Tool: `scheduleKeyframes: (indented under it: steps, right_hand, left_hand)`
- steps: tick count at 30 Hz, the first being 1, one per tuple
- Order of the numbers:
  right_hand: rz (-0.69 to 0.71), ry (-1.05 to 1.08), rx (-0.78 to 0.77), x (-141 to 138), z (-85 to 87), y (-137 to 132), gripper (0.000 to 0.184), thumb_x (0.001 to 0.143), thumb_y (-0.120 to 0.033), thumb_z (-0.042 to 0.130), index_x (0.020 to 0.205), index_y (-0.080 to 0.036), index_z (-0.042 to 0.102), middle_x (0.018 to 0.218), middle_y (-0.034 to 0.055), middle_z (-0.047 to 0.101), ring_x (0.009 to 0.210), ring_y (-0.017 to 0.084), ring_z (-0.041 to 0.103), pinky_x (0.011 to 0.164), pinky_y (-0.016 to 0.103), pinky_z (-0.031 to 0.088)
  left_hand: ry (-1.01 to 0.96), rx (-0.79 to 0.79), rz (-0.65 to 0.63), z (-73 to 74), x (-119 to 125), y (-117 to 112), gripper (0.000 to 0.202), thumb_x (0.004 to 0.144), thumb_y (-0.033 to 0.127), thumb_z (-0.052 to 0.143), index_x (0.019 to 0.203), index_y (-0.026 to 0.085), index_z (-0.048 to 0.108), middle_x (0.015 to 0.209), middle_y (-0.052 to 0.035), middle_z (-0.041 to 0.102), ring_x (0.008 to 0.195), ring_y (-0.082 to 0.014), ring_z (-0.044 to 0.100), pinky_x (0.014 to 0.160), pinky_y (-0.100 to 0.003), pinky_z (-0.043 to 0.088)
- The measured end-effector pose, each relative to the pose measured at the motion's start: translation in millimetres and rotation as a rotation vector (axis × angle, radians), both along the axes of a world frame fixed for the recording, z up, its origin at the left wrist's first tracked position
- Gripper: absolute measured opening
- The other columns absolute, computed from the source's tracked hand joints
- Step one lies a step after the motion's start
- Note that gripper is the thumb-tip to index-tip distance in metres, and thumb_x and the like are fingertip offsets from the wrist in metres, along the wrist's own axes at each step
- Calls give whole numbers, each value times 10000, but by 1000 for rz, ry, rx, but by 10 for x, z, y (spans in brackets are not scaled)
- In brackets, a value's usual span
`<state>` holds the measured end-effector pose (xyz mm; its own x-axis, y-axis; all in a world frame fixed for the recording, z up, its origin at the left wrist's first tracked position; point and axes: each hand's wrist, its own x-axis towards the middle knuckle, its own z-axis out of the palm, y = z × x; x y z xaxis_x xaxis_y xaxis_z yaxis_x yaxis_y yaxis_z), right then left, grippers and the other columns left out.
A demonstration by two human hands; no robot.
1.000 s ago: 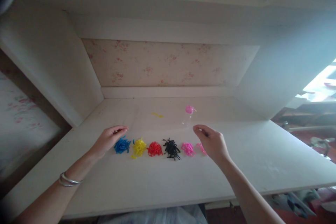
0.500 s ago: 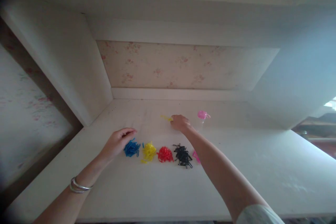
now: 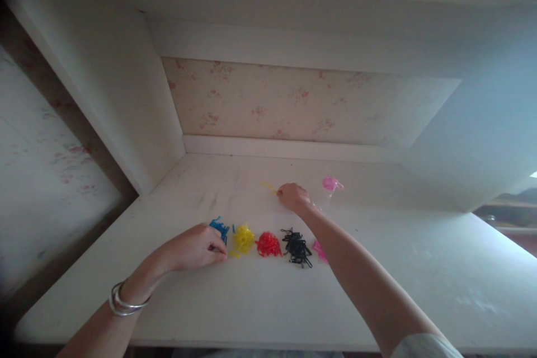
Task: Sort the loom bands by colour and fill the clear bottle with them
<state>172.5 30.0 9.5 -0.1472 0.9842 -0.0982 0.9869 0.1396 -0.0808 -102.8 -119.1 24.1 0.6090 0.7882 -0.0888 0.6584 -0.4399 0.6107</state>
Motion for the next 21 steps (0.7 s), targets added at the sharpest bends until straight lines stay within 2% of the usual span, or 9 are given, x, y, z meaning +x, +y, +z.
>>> scheduleKeyframes:
  steps: [6,12,16,21]
  right_hand:
    - [-2,-9,-8,58,22,-57,349,863,-376,418,1009,-243,706,1012,108,687,965,248,625,781,333,468]
    - [7,19,35,77,34,-80,347,868,-358,414,1035,-246,697,1063,100,675,968,244,620,775,313,461]
    - [-5,59,70,109,32,-91,353,872,-358,397,1044,-256,689,1048,87,682,953,245,622,763,315,457]
    - [30,131,107,171,77,-144,354,876,-367,390,1016,-264,698,1030,55,690,937,216,621,761,277,443]
  left_hand:
    - [91,134,-41,-71,113,-51,240,799,297,529,639,236,698,605,20,643,549,-108,533,540,-228,301]
    - [142,252,-64,-51,197,-33,278,864,321,471,747,240,709,747,-8,692,684,-137,598,581,-238,324]
    - [121,244,-78,-31,204,-31,282,874,316,463,768,234,711,760,-11,692,710,-136,602,617,-232,355]
    - [46,157,-52,25,189,-49,248,857,311,487,809,224,715,800,-5,696,705,-121,600,645,-214,390]
